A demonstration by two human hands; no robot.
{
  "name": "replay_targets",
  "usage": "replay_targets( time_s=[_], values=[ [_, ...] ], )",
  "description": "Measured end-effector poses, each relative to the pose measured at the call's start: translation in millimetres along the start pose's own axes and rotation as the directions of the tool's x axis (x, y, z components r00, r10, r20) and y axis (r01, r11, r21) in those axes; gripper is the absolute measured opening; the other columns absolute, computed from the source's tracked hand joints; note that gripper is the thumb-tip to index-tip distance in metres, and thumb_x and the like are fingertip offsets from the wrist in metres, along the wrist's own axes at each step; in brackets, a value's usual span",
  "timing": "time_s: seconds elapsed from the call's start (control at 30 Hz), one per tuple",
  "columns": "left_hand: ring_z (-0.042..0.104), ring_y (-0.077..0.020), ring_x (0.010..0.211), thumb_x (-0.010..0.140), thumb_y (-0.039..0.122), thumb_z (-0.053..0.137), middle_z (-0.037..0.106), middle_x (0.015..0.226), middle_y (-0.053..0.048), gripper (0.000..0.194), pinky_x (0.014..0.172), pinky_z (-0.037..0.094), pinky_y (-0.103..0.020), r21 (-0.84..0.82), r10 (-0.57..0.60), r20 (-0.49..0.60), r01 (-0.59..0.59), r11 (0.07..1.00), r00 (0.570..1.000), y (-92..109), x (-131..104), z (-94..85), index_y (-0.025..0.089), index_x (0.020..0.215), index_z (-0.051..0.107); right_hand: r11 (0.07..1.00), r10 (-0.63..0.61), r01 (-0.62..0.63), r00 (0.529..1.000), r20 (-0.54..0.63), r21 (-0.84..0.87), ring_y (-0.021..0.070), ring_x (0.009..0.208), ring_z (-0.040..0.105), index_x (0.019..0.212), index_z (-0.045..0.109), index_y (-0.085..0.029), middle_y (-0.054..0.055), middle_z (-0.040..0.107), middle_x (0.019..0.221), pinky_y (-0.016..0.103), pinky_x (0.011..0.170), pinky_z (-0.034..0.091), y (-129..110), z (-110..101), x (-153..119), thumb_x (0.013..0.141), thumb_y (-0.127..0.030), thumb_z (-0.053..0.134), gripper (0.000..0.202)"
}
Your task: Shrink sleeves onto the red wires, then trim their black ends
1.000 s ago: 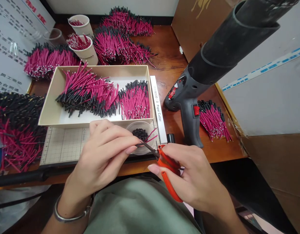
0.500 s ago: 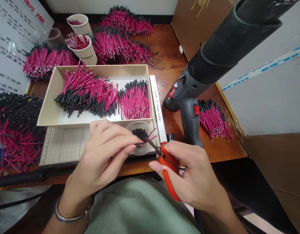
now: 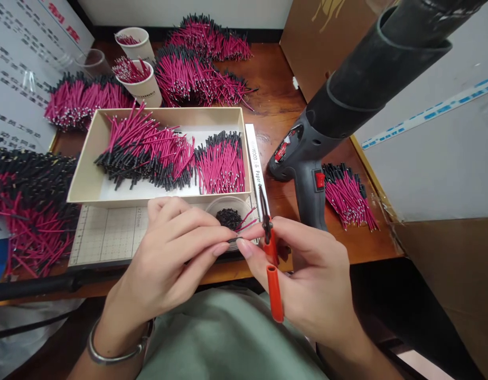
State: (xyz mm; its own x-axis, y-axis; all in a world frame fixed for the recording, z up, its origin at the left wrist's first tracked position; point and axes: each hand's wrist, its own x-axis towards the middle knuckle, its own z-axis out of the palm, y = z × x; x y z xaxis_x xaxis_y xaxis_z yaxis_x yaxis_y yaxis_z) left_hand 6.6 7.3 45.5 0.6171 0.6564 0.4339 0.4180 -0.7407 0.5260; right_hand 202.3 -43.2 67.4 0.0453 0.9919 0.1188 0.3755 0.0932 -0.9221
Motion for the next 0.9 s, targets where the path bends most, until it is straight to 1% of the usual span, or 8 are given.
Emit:
replay_targets(
  time_s=[0.07,0.2,0.3,0.37,0.47,0.6,0.73,0.9],
  values=[
    [0.057,-0.0196,0.082,0.105,0.019,0.057,0.074,0.091,-0.001,0.014,0.078,0.038,-0.043,0.000,-0.006,0.003,0.006,1.000,1.000,0.0,0.0,-0.3,0.027,0.109,0.068,1.000,-0.013,0.013,1.000,0.002,-0.005,0.0037,0.055,0.045,0.065,0.065,-0.015,-0.002,0.062,0.064,0.016,0.051,0.039,0.0,-0.1,0.1,0.087,-0.015,0.068,0.022],
    [0.058,-0.0201,0.081,0.105,0.025,0.060,0.075,0.090,0.000,0.010,0.076,0.038,-0.043,0.022,-0.020,-0.010,0.020,1.000,1.000,1.9,1.7,-0.3,0.028,0.108,0.069,1.000,-0.031,0.031,1.000,-0.006,0.004,0.0024,0.055,0.042,0.067,0.066,-0.014,-0.004,0.057,0.062,0.014,0.051,0.036,-0.6,1.3,0.9,0.084,-0.010,0.068,0.018],
    [0.058,-0.0200,0.078,0.105,0.026,0.062,0.076,0.088,0.002,0.006,0.076,0.038,-0.043,0.037,-0.069,-0.066,0.072,0.997,0.995,4.8,3.1,0.9,0.029,0.104,0.067,0.999,-0.021,0.020,1.000,-0.008,-0.031,0.0026,0.056,0.042,0.068,0.064,-0.015,-0.005,0.056,0.063,0.014,0.052,0.036,-0.8,2.4,2.0,0.086,-0.010,0.067,0.020],
    [0.060,-0.0196,0.079,0.104,0.024,0.064,0.076,0.090,0.003,0.007,0.077,0.039,-0.044,0.030,-0.104,-0.119,0.108,0.994,0.987,6.3,3.3,2.3,0.030,0.102,0.067,0.996,-0.041,0.038,0.999,-0.026,-0.086,0.0034,0.056,0.041,0.068,0.060,-0.016,-0.005,0.055,0.063,0.016,0.052,0.036,-0.1,1.2,2.0,0.088,-0.015,0.071,0.022],
    [0.063,-0.0191,0.082,0.102,0.020,0.067,0.077,0.093,0.003,0.009,0.079,0.042,-0.044,0.008,-0.137,-0.192,0.141,0.990,0.972,6.5,2.6,4.5,0.029,0.101,0.067,0.976,-0.115,0.106,0.993,-0.036,-0.190,0.0034,0.054,0.033,0.066,0.049,-0.017,-0.006,0.049,0.060,0.019,0.050,0.031,2.4,-4.3,-0.3,0.088,-0.023,0.075,0.034],
    [0.063,-0.0198,0.082,0.100,0.019,0.070,0.078,0.092,0.003,0.011,0.078,0.043,-0.046,-0.023,-0.166,-0.218,0.165,0.986,0.962,5.8,2.2,6.2,0.030,0.099,0.069,0.946,-0.125,0.135,0.991,0.052,-0.294,0.0034,0.052,0.025,0.065,0.037,-0.018,-0.007,0.034,0.057,0.020,0.048,0.024,5.6,-13.2,-7.3,0.089,-0.020,0.068,0.040],
    [0.062,-0.0192,0.081,0.100,0.020,0.070,0.077,0.091,0.004,0.011,0.076,0.043,-0.046,-0.044,-0.177,-0.225,0.172,0.984,0.958,7.0,2.9,6.7,0.030,0.100,0.070,0.947,-0.082,0.112,0.991,0.110,-0.300,0.0035,0.051,0.026,0.065,0.035,-0.019,-0.007,0.033,0.057,0.020,0.048,0.023,6.7,-16.3,-14.1,0.090,-0.022,0.065,0.039],
    [0.062,-0.0191,0.079,0.100,0.020,0.070,0.077,0.089,0.003,0.010,0.075,0.042,-0.046,-0.060,-0.160,-0.230,0.150,0.987,0.960,7.9,3.8,7.0,0.030,0.101,0.069,0.958,-0.085,0.113,0.990,0.116,-0.265,0.0032,0.052,0.025,0.065,0.032,-0.019,-0.007,0.030,0.058,0.019,0.048,0.022,7.8,-13.1,-15.2,0.090,-0.022,0.065,0.042]
  ],
)
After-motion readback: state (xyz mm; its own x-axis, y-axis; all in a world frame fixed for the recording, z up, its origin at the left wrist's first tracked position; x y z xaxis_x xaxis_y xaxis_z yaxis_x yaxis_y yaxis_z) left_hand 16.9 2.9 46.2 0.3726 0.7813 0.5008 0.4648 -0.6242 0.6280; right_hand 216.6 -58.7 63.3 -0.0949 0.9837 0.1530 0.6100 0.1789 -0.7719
